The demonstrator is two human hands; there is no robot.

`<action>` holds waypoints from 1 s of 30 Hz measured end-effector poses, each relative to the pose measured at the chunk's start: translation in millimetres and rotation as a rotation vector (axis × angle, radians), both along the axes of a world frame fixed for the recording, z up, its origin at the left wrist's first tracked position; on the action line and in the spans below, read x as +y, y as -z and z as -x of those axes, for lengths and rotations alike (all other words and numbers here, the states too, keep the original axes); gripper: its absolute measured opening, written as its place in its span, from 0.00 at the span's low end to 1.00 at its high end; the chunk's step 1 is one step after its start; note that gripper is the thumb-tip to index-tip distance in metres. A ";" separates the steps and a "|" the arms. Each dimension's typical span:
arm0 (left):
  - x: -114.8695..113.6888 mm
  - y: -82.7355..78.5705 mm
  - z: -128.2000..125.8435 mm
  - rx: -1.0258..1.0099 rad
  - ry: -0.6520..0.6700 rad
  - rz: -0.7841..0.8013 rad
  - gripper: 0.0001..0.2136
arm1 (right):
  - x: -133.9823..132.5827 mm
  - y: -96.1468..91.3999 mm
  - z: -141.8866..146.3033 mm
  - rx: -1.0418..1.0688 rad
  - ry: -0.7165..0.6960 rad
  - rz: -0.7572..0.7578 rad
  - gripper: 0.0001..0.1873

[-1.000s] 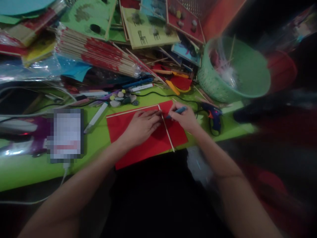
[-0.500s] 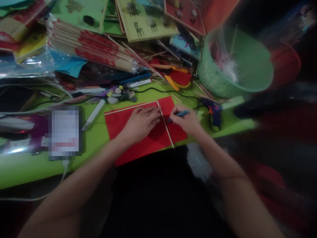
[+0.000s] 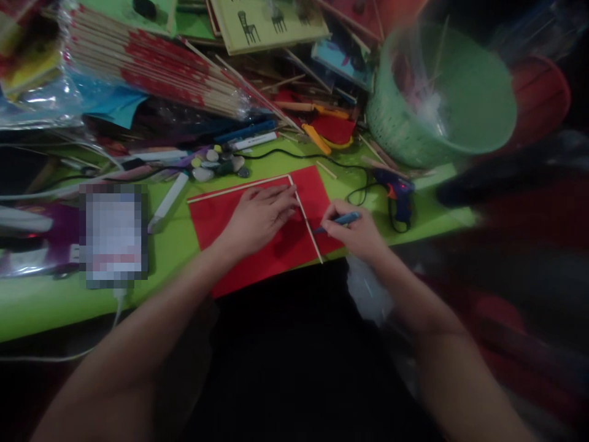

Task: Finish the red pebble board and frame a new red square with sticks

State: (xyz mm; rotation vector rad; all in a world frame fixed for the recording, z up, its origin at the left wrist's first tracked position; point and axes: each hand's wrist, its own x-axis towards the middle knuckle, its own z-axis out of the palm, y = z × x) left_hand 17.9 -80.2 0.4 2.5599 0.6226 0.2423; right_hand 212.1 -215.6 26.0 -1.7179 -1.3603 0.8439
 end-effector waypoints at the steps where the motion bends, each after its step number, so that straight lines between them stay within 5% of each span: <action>1: 0.1 -0.2 -0.1 -0.002 -0.001 0.002 0.19 | -2.9 -0.5 0.5 0.004 -0.002 0.004 0.05; 16: -0.4 -2.1 -0.8 0.008 -0.008 0.033 0.19 | -35.4 -5.3 5.1 0.036 0.001 0.065 0.05; 30: -0.4 -2.7 -0.7 0.002 -0.012 0.031 0.18 | -39.8 -4.2 2.5 0.076 0.017 0.029 0.05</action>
